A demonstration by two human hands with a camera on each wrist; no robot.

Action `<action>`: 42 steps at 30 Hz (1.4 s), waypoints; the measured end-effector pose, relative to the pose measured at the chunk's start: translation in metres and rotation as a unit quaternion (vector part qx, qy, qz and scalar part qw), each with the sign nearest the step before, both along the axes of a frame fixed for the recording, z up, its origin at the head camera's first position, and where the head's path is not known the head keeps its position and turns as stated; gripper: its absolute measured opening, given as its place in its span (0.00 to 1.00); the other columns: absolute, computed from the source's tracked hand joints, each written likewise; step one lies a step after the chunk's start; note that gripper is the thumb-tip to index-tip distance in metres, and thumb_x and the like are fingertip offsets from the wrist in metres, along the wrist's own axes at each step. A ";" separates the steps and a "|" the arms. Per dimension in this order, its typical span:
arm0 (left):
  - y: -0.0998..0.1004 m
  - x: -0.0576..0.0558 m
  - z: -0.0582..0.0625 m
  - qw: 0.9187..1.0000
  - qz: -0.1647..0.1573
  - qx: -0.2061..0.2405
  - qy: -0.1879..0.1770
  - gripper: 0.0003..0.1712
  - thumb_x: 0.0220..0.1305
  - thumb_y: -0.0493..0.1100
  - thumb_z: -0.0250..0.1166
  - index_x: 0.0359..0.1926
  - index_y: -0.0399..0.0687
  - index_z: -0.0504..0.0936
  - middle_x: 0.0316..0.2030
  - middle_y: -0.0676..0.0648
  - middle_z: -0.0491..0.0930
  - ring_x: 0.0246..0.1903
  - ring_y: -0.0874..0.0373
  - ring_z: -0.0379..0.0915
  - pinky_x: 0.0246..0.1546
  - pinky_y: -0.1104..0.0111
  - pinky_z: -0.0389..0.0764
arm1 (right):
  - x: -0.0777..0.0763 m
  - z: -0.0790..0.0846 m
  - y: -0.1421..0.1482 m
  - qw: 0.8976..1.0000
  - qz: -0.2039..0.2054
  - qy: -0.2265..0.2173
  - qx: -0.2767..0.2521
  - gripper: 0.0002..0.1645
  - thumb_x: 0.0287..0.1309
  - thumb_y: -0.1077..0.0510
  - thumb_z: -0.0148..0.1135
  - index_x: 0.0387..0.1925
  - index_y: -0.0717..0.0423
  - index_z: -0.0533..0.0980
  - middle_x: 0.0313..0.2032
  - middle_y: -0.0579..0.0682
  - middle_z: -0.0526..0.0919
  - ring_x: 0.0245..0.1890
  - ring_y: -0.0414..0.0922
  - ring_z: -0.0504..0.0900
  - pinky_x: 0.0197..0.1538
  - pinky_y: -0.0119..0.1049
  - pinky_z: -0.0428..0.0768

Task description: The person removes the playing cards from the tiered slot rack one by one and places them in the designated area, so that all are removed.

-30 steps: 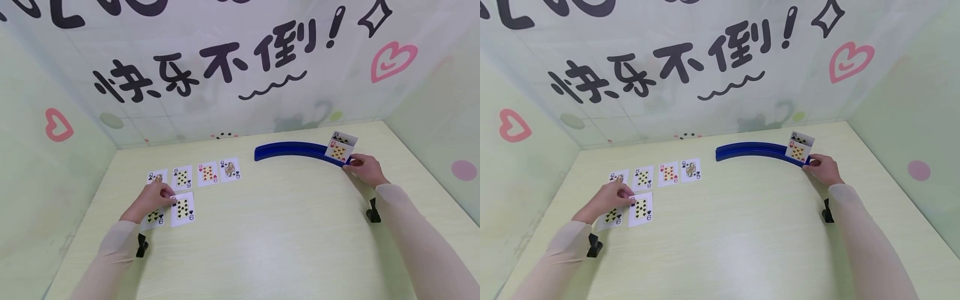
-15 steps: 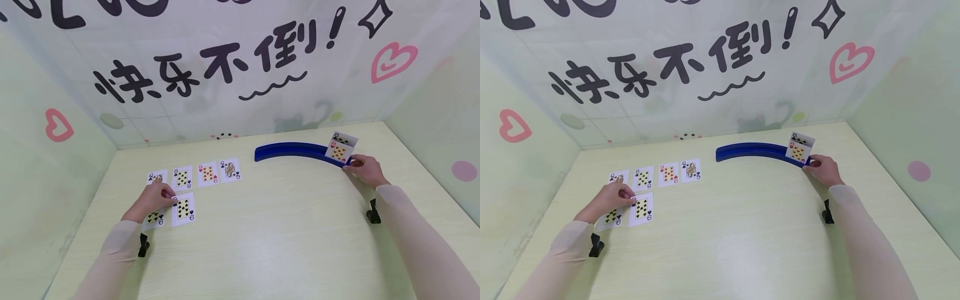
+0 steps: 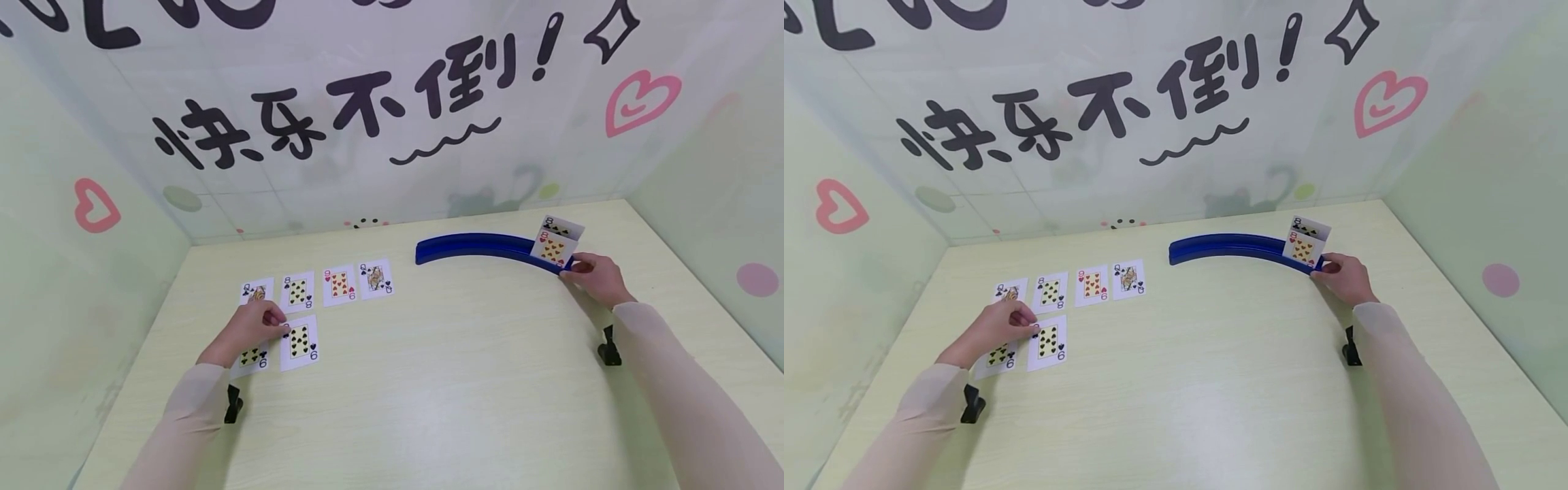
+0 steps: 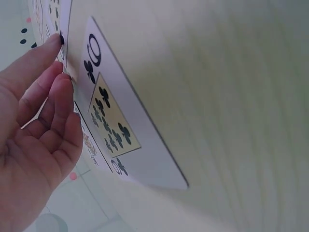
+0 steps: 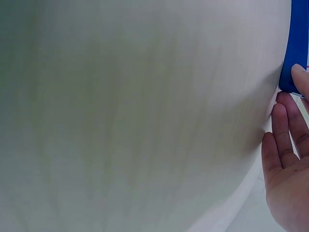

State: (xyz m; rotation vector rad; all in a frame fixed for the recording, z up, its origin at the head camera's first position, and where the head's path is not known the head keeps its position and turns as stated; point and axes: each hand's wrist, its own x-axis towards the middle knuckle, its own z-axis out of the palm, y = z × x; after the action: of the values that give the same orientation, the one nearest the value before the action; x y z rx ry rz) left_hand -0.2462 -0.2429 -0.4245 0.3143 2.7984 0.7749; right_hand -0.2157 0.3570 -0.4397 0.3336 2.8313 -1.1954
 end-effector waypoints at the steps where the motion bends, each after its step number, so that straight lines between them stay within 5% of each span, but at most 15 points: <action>1: -0.001 0.000 0.000 1.000 -0.004 0.000 0.001 0.11 0.53 0.40 0.68 0.34 0.37 0.78 0.29 0.47 0.73 0.30 0.55 0.68 0.33 0.65 0.70 | 0.000 0.000 0.000 1.000 0.000 0.001 0.000 0.40 0.61 0.51 0.57 0.63 0.74 0.55 0.50 0.71 0.69 0.49 0.61 0.67 0.56 0.57 0.64; 12: 0.002 0.003 0.006 0.999 -0.022 -0.001 0.024 0.09 0.58 0.40 0.64 0.37 0.39 0.79 0.30 0.47 0.74 0.32 0.55 0.68 0.35 0.64 0.71 | 0.000 -0.001 0.001 1.000 -0.001 0.007 0.001 0.39 0.60 0.52 0.58 0.62 0.74 0.56 0.49 0.71 0.70 0.48 0.61 0.68 0.55 0.55 0.65; 18: 0.021 0.004 0.020 0.997 -0.063 0.011 0.047 0.08 0.59 0.39 0.63 0.38 0.38 0.79 0.29 0.49 0.75 0.31 0.56 0.70 0.33 0.65 0.73 | -0.001 -0.003 0.005 1.000 -0.002 0.007 0.002 0.40 0.60 0.51 0.58 0.62 0.74 0.56 0.49 0.70 0.70 0.47 0.60 0.68 0.54 0.55 0.66; 32: 0.097 0.002 0.030 0.983 -0.148 0.067 0.090 0.06 0.59 0.38 0.62 0.37 0.40 0.80 0.30 0.51 0.77 0.31 0.59 0.72 0.35 0.68 0.75 | 0.001 -0.001 0.004 1.000 0.001 0.000 -0.003 0.41 0.60 0.50 0.58 0.63 0.74 0.55 0.50 0.71 0.69 0.47 0.61 0.67 0.55 0.56 0.65; 42: 0.173 -0.008 0.030 0.970 -0.195 0.129 0.072 0.06 0.61 0.42 0.62 0.37 0.44 0.80 0.31 0.53 0.77 0.32 0.61 0.71 0.36 0.71 0.74 | 0.000 -0.002 0.001 1.000 -0.004 0.003 -0.003 0.39 0.61 0.52 0.57 0.63 0.73 0.56 0.50 0.70 0.69 0.48 0.60 0.67 0.55 0.55 0.65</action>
State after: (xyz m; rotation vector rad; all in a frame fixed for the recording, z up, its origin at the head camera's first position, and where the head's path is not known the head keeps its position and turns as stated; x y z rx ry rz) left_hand -0.2538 -0.0697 -0.3949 0.9675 2.6283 1.0487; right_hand -0.2156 0.3581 -0.4420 0.3411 2.8345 -1.2072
